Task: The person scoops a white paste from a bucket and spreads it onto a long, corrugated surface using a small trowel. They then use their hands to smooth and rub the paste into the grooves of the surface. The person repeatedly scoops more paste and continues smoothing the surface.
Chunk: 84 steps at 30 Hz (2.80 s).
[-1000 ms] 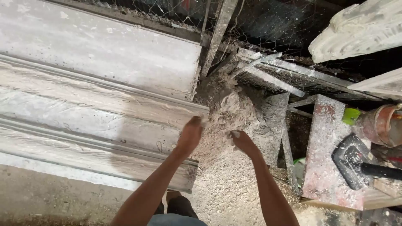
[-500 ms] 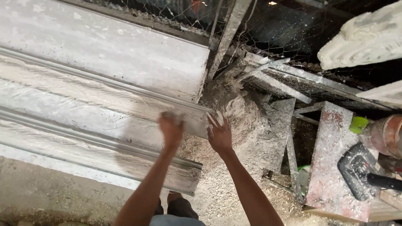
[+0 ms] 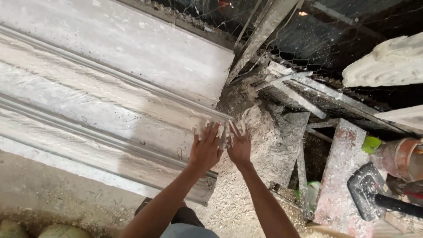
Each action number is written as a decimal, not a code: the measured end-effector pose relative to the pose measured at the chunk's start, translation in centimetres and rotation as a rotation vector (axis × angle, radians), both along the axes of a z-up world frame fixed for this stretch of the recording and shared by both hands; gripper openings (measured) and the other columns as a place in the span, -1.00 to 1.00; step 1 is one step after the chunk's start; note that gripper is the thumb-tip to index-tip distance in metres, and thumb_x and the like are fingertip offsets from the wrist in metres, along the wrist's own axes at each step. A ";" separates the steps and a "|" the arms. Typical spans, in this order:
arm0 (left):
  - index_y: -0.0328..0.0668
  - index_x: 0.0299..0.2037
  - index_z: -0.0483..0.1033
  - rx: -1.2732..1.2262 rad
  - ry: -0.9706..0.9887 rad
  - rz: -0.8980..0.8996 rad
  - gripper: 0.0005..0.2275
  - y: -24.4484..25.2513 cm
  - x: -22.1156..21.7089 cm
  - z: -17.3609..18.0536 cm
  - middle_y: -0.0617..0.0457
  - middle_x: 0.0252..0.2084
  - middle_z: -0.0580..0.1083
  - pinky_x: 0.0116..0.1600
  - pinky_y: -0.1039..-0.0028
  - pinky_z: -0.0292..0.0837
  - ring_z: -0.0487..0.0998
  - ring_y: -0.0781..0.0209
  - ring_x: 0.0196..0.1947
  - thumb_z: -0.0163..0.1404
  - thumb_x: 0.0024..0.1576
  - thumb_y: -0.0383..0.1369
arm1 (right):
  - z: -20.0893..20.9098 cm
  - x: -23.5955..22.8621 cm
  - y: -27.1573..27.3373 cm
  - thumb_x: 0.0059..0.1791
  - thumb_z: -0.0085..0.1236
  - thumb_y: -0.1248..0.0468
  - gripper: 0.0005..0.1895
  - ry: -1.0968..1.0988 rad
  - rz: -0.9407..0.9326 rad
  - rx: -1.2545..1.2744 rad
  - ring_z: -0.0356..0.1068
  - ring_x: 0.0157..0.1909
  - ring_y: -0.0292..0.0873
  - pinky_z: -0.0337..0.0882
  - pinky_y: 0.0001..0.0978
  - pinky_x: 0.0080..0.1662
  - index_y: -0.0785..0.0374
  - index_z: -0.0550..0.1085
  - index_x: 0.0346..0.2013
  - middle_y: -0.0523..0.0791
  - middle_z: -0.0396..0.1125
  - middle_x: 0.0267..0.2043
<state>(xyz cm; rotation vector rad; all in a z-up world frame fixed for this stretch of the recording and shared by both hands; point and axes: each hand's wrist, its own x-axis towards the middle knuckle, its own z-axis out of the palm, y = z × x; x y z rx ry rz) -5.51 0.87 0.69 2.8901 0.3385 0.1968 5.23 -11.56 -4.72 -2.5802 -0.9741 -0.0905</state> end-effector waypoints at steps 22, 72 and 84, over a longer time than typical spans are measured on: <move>-0.18 0.21 0.46 -0.752 0.471 0.513 -0.64 2.7 -1.8 7.6 -0.19 -0.01 0.48 -0.03 -0.01 0.57 0.65 -0.29 -0.07 -0.26 0.29 -0.28 | 5.0 2.0 -0.6 0.03 -0.05 -0.01 -0.29 0.010 0.283 -0.453 -0.12 0.53 0.30 0.09 0.29 0.38 0.06 0.16 0.47 -0.28 -0.10 0.61; -0.07 -0.06 0.60 -0.226 0.299 0.811 -0.71 89.3 -28.4 4.7 -0.17 0.10 0.31 0.25 -0.09 0.00 0.20 -0.22 0.26 -0.25 0.35 -0.24 | 9.8 -26.5 101.3 0.13 -0.13 0.10 -0.21 -0.237 0.880 -0.518 -0.27 0.64 0.01 -0.27 0.01 0.55 0.37 -0.14 0.54 0.06 -0.17 0.62; -0.07 -0.02 0.60 -0.202 0.303 0.875 -0.69 124.0 -38.8 4.6 -0.23 0.27 0.30 0.35 -0.23 -0.07 0.11 -0.31 0.43 -0.26 0.35 -0.25 | 10.2 -37.2 137.0 0.14 -0.18 0.04 -0.21 -0.169 0.894 -0.547 -0.33 0.65 0.02 -0.36 0.01 0.57 0.41 -0.13 0.53 0.10 -0.18 0.62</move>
